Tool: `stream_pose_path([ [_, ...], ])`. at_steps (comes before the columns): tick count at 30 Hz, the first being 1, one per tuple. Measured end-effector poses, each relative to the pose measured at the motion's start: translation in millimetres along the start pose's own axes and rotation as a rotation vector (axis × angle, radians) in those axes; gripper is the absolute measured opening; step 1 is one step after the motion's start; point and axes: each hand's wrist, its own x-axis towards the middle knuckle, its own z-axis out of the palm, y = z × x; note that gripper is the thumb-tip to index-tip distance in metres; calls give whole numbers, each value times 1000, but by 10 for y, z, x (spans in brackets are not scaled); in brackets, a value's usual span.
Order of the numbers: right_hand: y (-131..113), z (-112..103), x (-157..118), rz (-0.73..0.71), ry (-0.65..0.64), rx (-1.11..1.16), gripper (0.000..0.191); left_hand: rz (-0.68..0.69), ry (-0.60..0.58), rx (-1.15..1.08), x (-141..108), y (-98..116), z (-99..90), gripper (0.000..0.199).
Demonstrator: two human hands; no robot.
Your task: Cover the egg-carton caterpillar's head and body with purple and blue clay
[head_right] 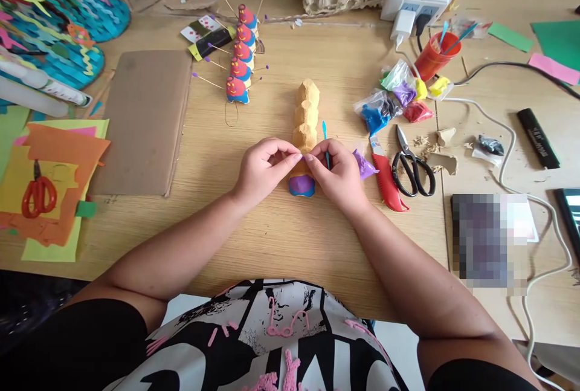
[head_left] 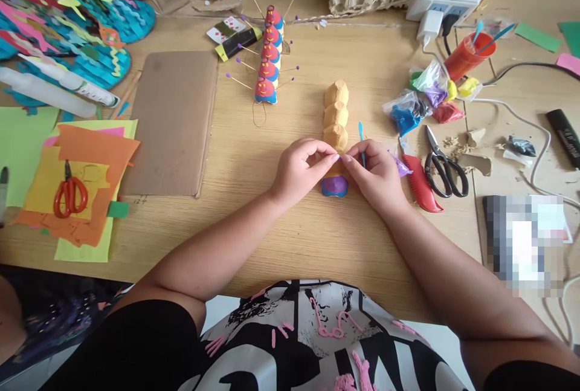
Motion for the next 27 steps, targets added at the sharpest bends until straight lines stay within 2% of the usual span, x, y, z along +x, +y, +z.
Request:
stream_pose_path([
  [4,35,-11,2,10,-34,47,36,14,-11,-10,2,-18,0,6],
  [11,99,-37,18,-36,-84,-18,34,-22,-42,-26,-7,-70,5,4],
  [15,91,-50,16,-51,-101,-33,36,-87,-34,-35,-12,-85,6,11],
  [22,79,-50,48,-156,-84,-239,31,-124,-46,-108,-11,-106,15,17],
  [27,66,-75,56,-159,-79,-233,29,-154,-13,-162,2,-107,-33,28],
])
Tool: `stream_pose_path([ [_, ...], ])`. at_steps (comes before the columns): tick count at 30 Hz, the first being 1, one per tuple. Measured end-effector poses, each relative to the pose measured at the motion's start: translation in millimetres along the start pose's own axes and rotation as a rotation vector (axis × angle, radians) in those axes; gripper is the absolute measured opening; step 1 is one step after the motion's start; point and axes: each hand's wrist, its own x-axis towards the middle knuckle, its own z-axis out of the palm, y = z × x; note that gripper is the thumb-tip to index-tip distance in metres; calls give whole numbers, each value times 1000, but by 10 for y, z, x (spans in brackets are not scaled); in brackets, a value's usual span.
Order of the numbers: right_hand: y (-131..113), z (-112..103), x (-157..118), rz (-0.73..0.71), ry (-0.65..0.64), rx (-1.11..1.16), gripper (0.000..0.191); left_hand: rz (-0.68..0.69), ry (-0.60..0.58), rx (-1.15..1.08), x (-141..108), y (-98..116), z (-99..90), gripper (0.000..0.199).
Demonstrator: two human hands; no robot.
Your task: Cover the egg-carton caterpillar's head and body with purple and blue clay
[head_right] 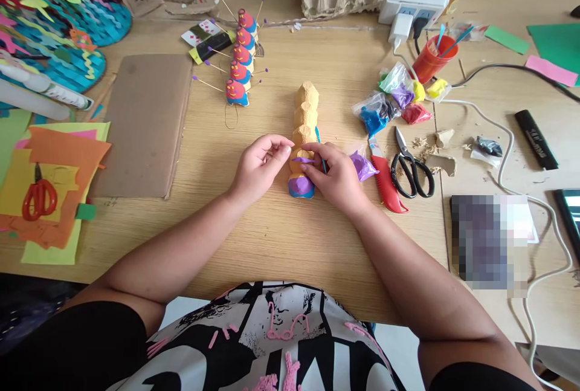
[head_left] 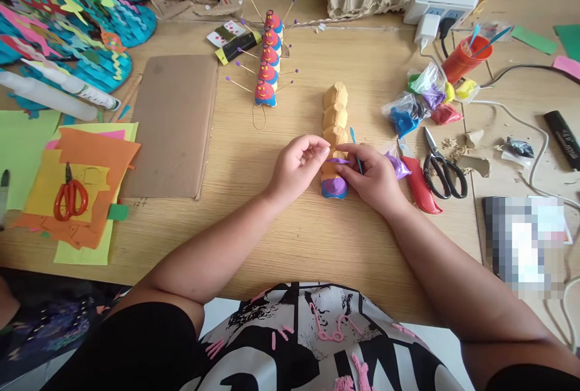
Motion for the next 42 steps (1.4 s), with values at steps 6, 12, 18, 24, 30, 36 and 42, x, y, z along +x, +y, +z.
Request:
stream_pose_path([
  [6,-12,-37,-53,-42,51,102,31,-140,23,-173,-7,-19,-15,44],
  [12,-96,-64,-85,-103,95,58,31,-523,-75,-714,-70,226,71,58],
  [18,-138,-52,-70,-176,69,-5,29,-636,-80,-955,-127,391,111,64],
  [24,-106,-20,-90,-172,52,111,31,-638,5,-988,-120,309,103,50],
  [30,-75,80,-123,222,175,474,6,-625,51,-1041,-98,237,72,48],
  [36,-145,147,-163,330,-47,728,34,-571,-13,-1040,-117,240,74,49],
  [42,-196,159,-138,405,-144,1051,41,-517,-56,-994,-126,243,74,47],
])
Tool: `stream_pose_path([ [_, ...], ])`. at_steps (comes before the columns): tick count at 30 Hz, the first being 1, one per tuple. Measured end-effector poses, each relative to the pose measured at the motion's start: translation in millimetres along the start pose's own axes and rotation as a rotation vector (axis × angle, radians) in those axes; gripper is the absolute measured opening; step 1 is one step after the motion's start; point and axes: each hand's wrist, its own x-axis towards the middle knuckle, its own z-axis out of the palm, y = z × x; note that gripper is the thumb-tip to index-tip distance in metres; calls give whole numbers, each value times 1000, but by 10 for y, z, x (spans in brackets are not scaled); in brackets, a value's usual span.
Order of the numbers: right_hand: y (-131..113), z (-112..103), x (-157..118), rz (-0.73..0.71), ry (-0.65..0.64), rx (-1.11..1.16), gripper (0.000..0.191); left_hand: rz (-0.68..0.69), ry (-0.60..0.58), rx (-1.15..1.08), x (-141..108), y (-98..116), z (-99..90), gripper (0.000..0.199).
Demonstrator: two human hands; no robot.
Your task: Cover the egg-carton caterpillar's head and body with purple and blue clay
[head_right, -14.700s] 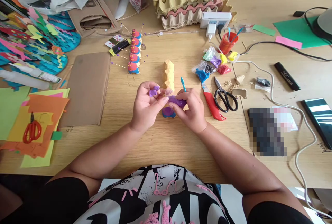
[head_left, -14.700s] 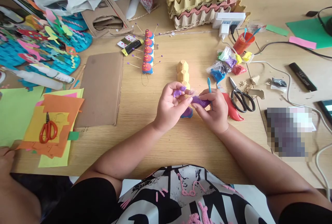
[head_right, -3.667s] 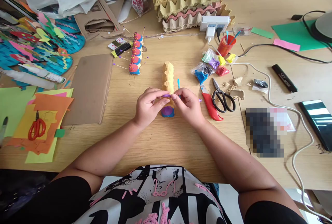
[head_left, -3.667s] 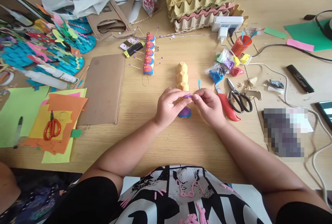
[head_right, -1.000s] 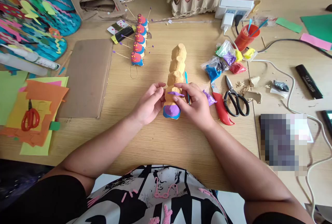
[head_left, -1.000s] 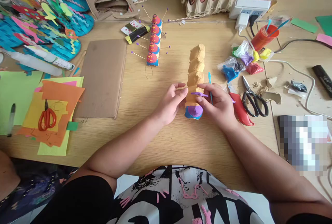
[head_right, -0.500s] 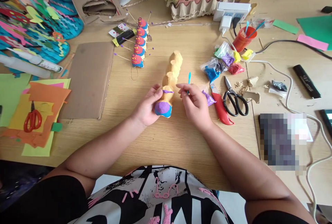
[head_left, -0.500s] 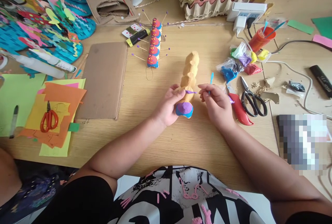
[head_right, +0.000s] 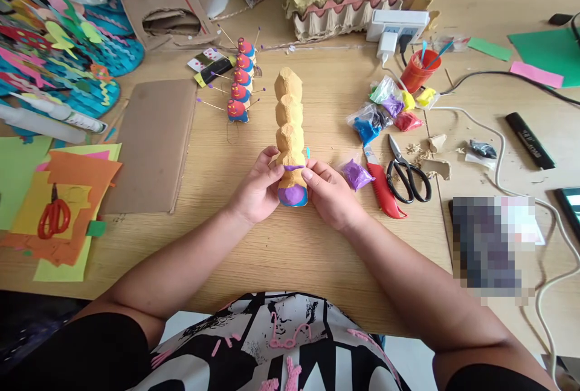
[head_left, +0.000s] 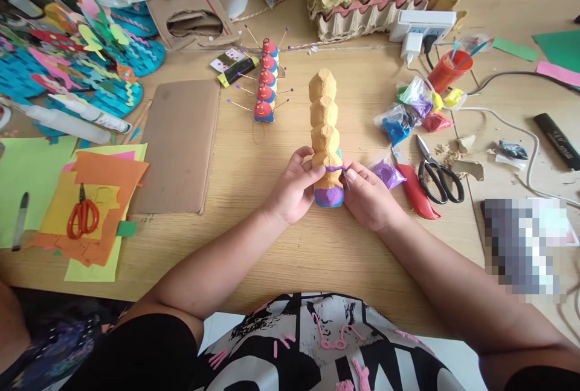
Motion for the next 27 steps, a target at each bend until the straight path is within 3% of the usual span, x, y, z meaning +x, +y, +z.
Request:
stream_pose_path([
  [19,-38,-35,12,92,-16,16,38,-38,-11,35,-36,25,59,50],
  [27,-15,-79,20,120,55,30,38,-73,-19,36,-30,20,55,53],
])
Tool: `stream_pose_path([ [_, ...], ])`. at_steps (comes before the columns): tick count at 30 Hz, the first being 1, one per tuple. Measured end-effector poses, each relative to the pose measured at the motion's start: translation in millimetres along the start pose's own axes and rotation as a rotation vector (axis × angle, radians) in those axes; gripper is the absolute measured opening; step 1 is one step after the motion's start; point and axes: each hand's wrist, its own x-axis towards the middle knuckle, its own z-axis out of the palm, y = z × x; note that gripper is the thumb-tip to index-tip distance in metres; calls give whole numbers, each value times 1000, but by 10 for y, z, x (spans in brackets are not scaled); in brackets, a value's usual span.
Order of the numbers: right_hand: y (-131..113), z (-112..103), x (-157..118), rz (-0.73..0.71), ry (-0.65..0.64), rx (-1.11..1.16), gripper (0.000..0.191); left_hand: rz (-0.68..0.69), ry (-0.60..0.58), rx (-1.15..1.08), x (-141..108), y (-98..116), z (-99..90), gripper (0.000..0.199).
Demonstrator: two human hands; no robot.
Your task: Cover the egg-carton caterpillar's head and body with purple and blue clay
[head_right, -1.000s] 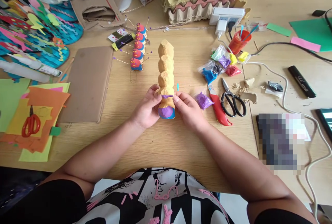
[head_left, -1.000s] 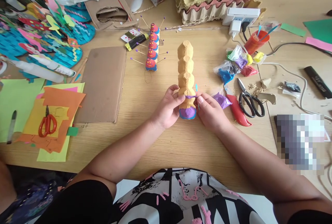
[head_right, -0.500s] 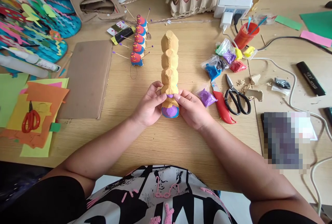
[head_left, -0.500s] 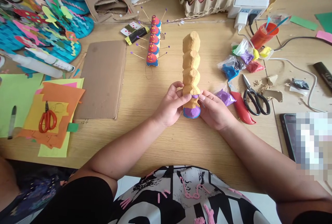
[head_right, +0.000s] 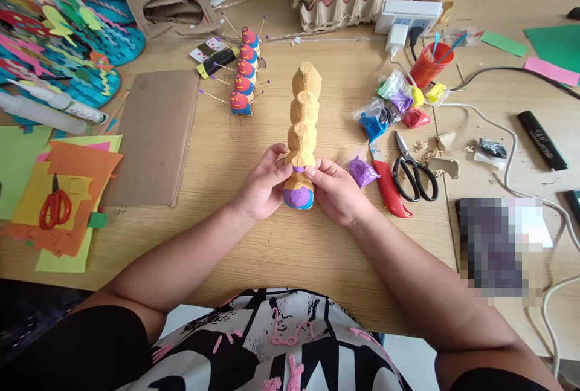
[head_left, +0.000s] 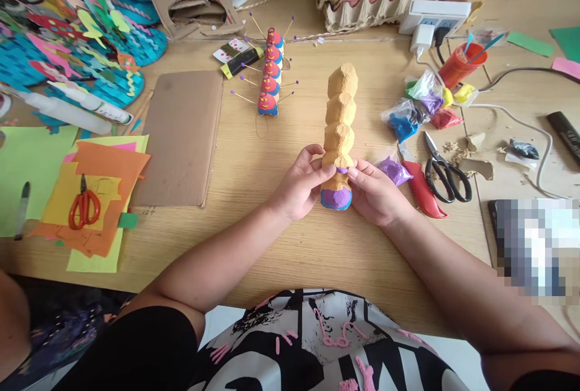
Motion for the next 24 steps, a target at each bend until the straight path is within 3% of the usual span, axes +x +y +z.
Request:
stream_pose_path([
  [8,-22,-21,-6,18,-30,19,38,-18,-55,-21,-16,31,3,54],
  [24,-8,13,-9,7,-14,14,39,37,5,33,-22,26,51,53],
])
